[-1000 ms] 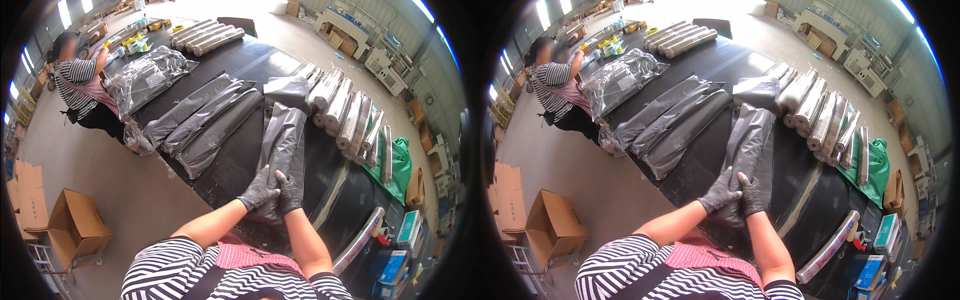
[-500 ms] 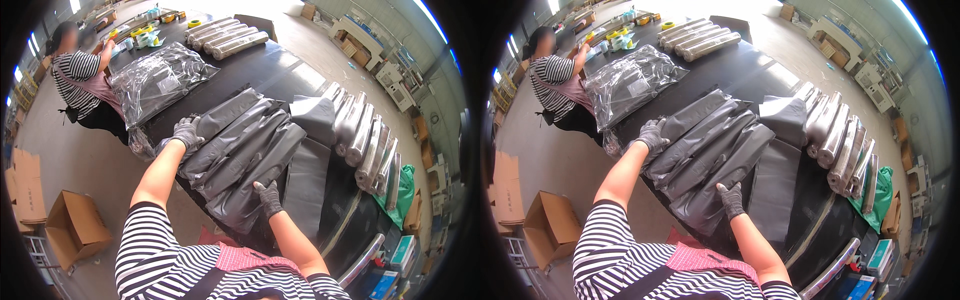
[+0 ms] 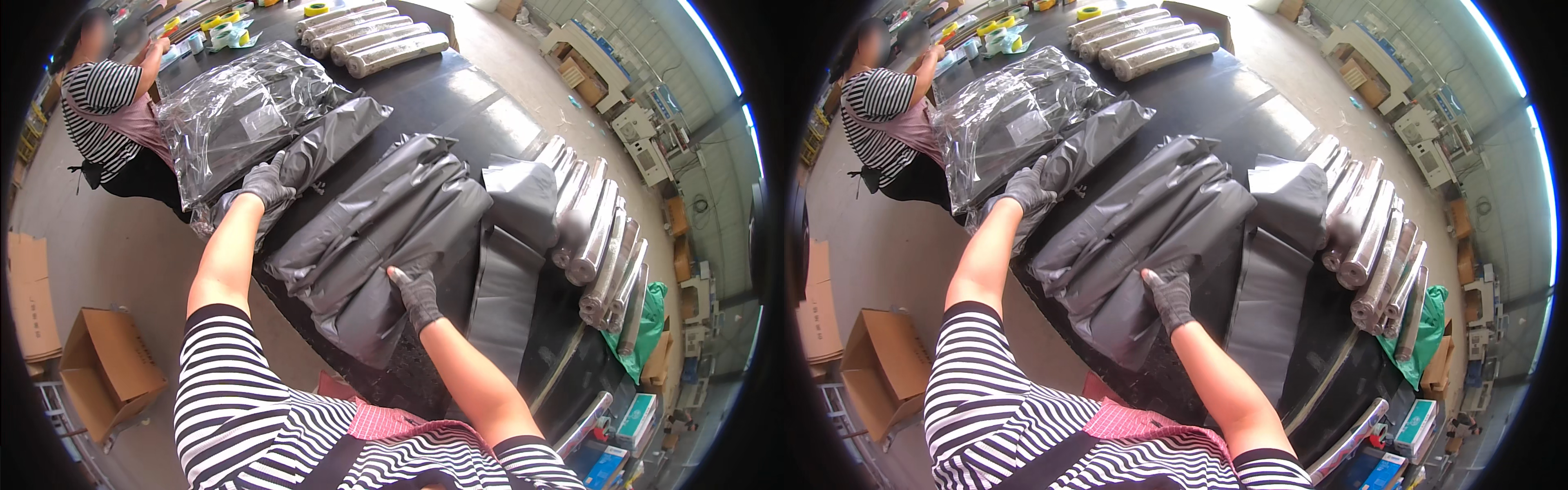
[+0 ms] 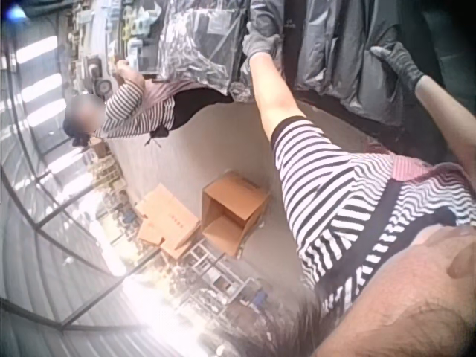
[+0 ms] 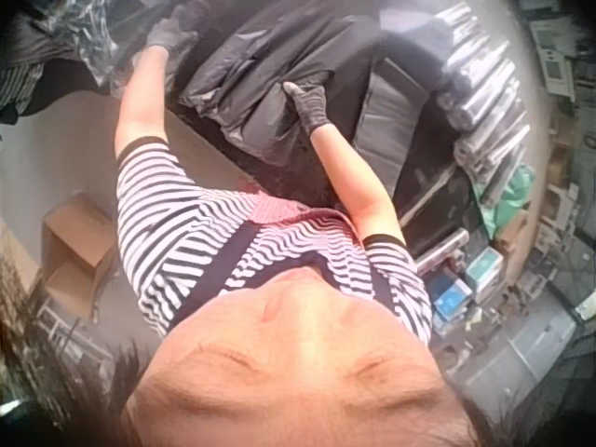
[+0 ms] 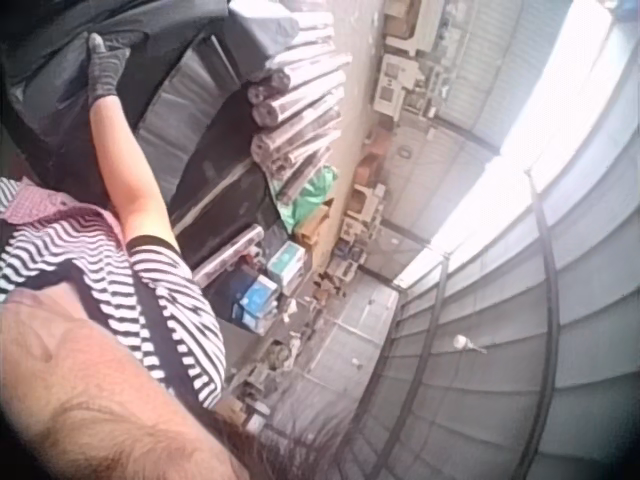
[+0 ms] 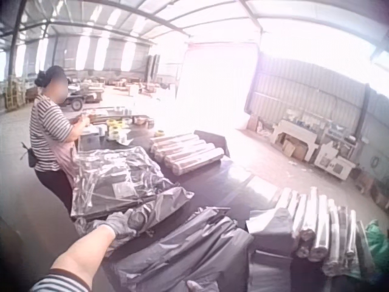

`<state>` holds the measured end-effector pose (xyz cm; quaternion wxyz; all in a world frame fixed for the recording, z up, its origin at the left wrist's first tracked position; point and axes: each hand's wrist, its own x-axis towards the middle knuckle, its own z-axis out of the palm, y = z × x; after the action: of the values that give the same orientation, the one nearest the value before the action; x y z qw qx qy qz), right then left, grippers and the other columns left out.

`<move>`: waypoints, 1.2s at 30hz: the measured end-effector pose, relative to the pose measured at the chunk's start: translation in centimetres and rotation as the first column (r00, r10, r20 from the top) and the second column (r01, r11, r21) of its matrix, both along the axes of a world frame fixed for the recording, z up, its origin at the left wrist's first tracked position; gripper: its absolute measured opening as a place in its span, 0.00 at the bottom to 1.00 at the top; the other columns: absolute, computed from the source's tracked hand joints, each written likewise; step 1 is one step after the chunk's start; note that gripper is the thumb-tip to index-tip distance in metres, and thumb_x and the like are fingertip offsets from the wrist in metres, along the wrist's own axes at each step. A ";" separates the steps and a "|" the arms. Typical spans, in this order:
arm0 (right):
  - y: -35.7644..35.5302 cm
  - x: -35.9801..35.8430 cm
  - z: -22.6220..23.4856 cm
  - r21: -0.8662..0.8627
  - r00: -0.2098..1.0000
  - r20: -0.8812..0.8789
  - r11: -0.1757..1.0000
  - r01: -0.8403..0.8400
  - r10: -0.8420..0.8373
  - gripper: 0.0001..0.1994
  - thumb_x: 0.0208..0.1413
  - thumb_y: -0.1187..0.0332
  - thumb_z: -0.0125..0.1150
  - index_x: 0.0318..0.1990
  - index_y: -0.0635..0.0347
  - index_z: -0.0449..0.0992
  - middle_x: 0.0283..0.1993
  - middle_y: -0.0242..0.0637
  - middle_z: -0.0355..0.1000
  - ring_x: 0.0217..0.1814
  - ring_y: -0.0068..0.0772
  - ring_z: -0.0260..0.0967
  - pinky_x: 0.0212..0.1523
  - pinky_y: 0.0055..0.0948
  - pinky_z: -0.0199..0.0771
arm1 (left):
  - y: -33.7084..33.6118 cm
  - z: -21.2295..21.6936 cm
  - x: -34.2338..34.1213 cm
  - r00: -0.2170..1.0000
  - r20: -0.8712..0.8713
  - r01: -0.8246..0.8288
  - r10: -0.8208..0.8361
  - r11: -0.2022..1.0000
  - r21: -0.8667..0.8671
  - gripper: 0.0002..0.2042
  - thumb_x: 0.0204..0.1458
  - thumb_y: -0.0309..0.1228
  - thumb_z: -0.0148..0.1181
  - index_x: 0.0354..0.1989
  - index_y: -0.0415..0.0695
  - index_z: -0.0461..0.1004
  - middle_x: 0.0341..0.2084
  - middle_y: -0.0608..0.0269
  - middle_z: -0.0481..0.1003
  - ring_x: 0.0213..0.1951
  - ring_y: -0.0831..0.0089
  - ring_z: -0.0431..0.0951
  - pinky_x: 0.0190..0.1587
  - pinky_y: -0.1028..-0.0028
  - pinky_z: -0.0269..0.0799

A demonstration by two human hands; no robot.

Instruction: The person places long rolls into individual gray plastic bags on a work table, smoothing the bags down over the rolls and stacking the finished items.

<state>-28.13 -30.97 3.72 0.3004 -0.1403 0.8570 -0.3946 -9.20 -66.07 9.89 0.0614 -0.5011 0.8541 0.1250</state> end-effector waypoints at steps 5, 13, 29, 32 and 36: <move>-6.3 -1.5 -0.3 0.102 0.996 -0.087 0.995 0.010 -0.001 0.47 0.36 0.42 0.78 0.53 0.77 0.69 0.53 0.62 0.72 0.59 0.54 0.71 0.59 0.41 0.69 | 1.9 0.0 -4.5 0.914 -0.136 0.335 -0.381 0.902 -0.274 0.35 0.50 0.48 0.65 0.67 0.53 0.63 0.51 0.46 0.73 0.55 0.50 0.73 0.58 0.61 0.69; -5.0 -0.6 2.2 0.066 0.999 -0.021 0.997 -0.043 0.044 0.47 0.36 0.44 0.78 0.56 0.76 0.67 0.55 0.60 0.72 0.59 0.53 0.71 0.60 0.40 0.69 | 3.7 -4.3 -3.2 0.941 -0.336 0.185 -0.044 0.897 0.400 0.54 0.41 0.52 0.70 0.73 0.41 0.45 0.57 0.37 0.70 0.58 0.51 0.72 0.59 0.63 0.68; -2.1 0.0 0.0 0.121 0.999 0.021 0.992 0.029 -0.032 0.54 0.35 0.44 0.77 0.63 0.77 0.60 0.59 0.63 0.68 0.65 0.55 0.66 0.64 0.40 0.65 | 17.2 -0.5 -7.3 0.936 -0.222 0.287 -0.273 0.957 0.035 0.49 0.44 0.42 0.70 0.72 0.43 0.46 0.60 0.44 0.63 0.62 0.49 0.63 0.64 0.57 0.61; -1.9 1.2 0.5 0.050 0.998 -0.048 0.998 0.043 -0.041 0.44 0.37 0.42 0.76 0.53 0.72 0.70 0.50 0.58 0.74 0.55 0.49 0.73 0.55 0.38 0.71 | 17.8 0.8 -3.6 0.881 -0.247 0.435 -0.403 0.896 0.090 0.51 0.43 0.43 0.71 0.73 0.43 0.45 0.60 0.44 0.63 0.63 0.47 0.62 0.65 0.57 0.60; -2.5 0.0 -0.8 -0.015 0.999 0.047 1.000 -0.001 0.001 0.47 0.36 0.41 0.76 0.54 0.75 0.68 0.55 0.61 0.72 0.60 0.50 0.71 0.57 0.39 0.70 | 17.4 -1.0 -2.4 0.900 -0.263 0.387 -0.348 0.915 0.111 0.48 0.49 0.46 0.67 0.74 0.46 0.44 0.67 0.42 0.57 0.68 0.48 0.56 0.69 0.57 0.53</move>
<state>-28.17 -33.52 2.88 0.3197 -0.1335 0.8466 -0.4040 -11.60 -48.67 8.87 0.0214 -0.3050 0.9217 0.2387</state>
